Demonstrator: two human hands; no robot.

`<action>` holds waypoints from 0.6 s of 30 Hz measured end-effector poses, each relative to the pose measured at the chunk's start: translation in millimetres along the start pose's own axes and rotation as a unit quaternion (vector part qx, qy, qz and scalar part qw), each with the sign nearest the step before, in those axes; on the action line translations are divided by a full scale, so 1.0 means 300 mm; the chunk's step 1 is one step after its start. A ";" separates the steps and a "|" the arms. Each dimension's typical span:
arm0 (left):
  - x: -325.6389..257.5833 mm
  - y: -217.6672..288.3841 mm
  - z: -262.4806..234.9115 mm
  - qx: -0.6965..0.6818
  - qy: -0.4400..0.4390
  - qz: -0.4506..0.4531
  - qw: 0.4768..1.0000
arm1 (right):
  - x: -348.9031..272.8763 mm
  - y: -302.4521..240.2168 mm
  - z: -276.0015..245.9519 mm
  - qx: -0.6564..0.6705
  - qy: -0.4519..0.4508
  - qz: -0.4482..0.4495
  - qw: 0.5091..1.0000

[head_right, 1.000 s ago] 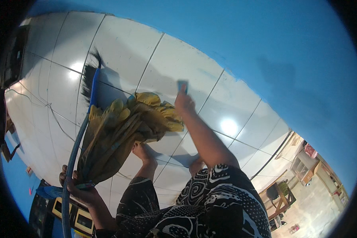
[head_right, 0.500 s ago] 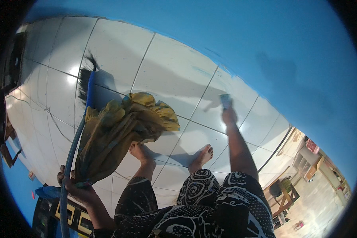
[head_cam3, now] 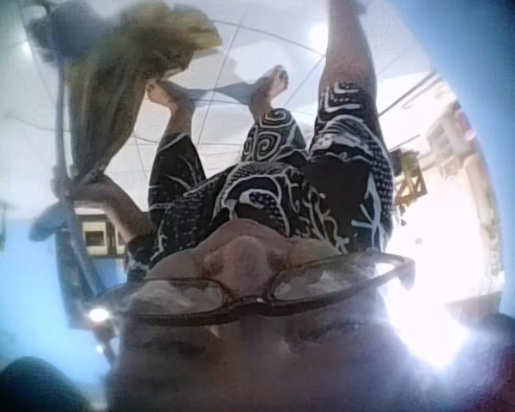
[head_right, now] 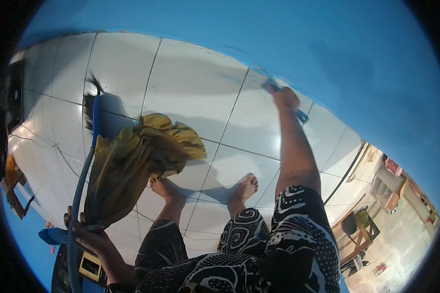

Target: The person scrubs a tiled floor with a blue scrub brush and a yellow cloth, then sweeps the loosened debris with a broom. The person repeats scrubbing and sweeping across different areas of the room.

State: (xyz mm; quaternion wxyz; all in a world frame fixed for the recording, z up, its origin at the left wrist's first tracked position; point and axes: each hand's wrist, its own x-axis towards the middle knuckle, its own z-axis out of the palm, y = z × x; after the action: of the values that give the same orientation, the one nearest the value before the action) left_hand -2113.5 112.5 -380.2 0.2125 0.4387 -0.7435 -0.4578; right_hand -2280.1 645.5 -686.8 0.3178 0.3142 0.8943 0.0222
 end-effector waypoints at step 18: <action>-0.052 0.021 0.032 0.042 0.004 0.040 0.998 | -0.015 -0.066 -0.111 -0.079 0.031 -0.087 0.993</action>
State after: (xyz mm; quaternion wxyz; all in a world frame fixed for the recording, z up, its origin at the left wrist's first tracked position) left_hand -2115.1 131.7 -378.1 0.2150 0.4191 -0.7783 -0.4152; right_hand -2307.8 632.5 -662.5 0.3146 0.2085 0.9230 0.0753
